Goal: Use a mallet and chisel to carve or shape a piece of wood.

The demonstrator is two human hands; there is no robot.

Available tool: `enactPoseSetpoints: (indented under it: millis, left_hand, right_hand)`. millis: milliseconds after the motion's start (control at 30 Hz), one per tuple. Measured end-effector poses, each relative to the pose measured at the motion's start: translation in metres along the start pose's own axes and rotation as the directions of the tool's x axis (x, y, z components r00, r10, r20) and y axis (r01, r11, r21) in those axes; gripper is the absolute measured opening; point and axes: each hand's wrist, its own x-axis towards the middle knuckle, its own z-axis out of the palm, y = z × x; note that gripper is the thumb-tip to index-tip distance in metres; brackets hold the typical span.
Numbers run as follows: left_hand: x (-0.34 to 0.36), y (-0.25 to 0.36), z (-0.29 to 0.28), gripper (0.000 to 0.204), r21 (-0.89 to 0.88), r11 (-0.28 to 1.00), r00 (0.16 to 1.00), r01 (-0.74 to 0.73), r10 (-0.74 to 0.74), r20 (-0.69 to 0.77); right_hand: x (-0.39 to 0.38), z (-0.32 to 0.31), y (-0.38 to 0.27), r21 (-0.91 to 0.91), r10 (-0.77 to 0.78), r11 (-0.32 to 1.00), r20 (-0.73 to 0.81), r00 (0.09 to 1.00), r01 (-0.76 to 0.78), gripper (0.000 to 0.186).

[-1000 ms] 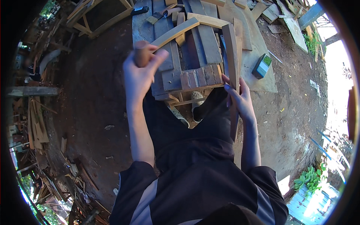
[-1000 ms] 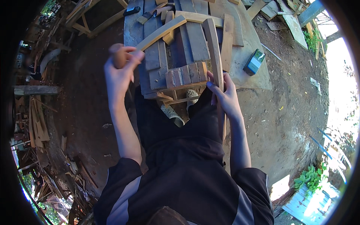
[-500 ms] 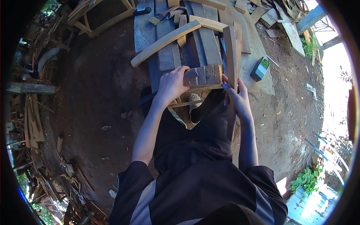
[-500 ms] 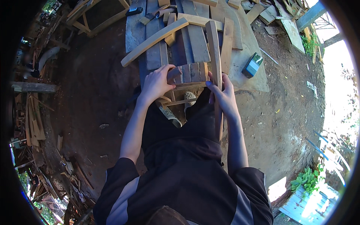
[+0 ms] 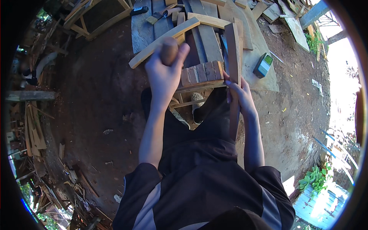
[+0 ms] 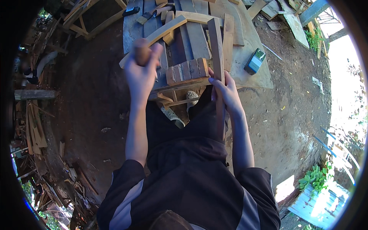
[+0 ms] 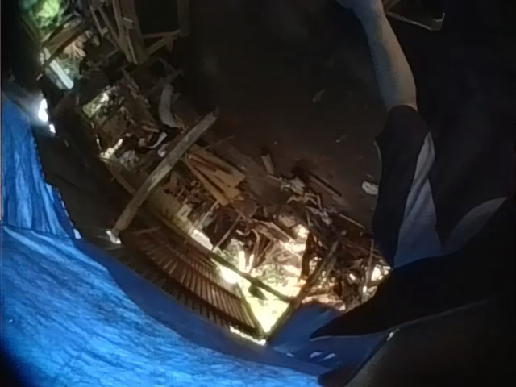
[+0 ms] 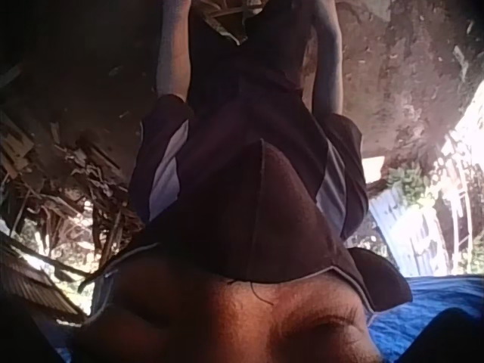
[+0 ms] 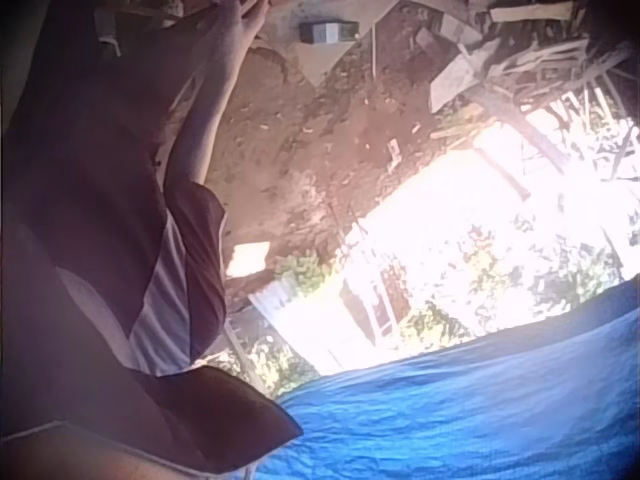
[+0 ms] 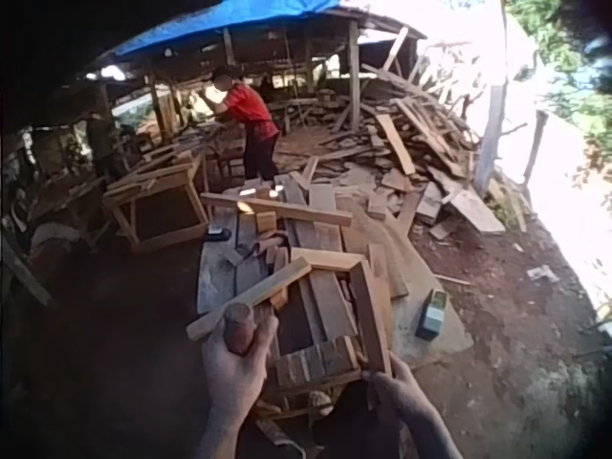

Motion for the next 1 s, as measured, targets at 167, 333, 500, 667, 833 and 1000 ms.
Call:
enactPoseSetpoints:
  millis: [167, 333, 500, 667, 833, 1000]
  left_hand:
    - [0.021, 0.064, 0.022, 0.047, -0.732, 0.678, 0.969, -0.072, -0.126, -0.212]
    - [0.035, 0.059, 0.066, 0.036, -0.757, 0.635, 0.982, -0.154, 0.013, -0.188]
    - [0.042, 0.049, 0.092, 0.032, -0.697, 0.689, 0.979, -0.198, 0.108, -0.171]
    - [0.042, 0.042, 0.098, 0.032, -0.608, 0.780, 0.988, -0.150, 0.103, -0.111]
    - [0.041, 0.049, 0.104, 0.034, -0.580, 0.793, 0.982, -0.187, 0.155, -0.106]
    - [0.042, 0.054, 0.112, 0.033, -0.516, 0.806, 0.955, -0.288, 0.204, -0.214]
  right_hand:
    - [0.002, -0.007, 0.005, 0.036, 0.008, 0.999, 0.021, 1.000, -0.009, 0.031]
    - [0.002, -0.006, 0.006, 0.039, 0.028, 0.999, 0.025, 0.999, -0.029, 0.035]
    - [0.002, -0.008, 0.007, 0.037, 0.035, 0.999, 0.026, 0.999, -0.036, 0.036]
    - [0.004, -0.009, 0.009, 0.027, 0.041, 0.999, 0.036, 0.998, -0.042, 0.036]
    - [0.004, -0.011, 0.009, 0.046, 0.050, 0.998, 0.040, 0.998, -0.052, 0.036]
    - [0.004, -0.009, 0.007, 0.002, 0.069, 0.998, 0.025, 0.997, -0.069, 0.034]
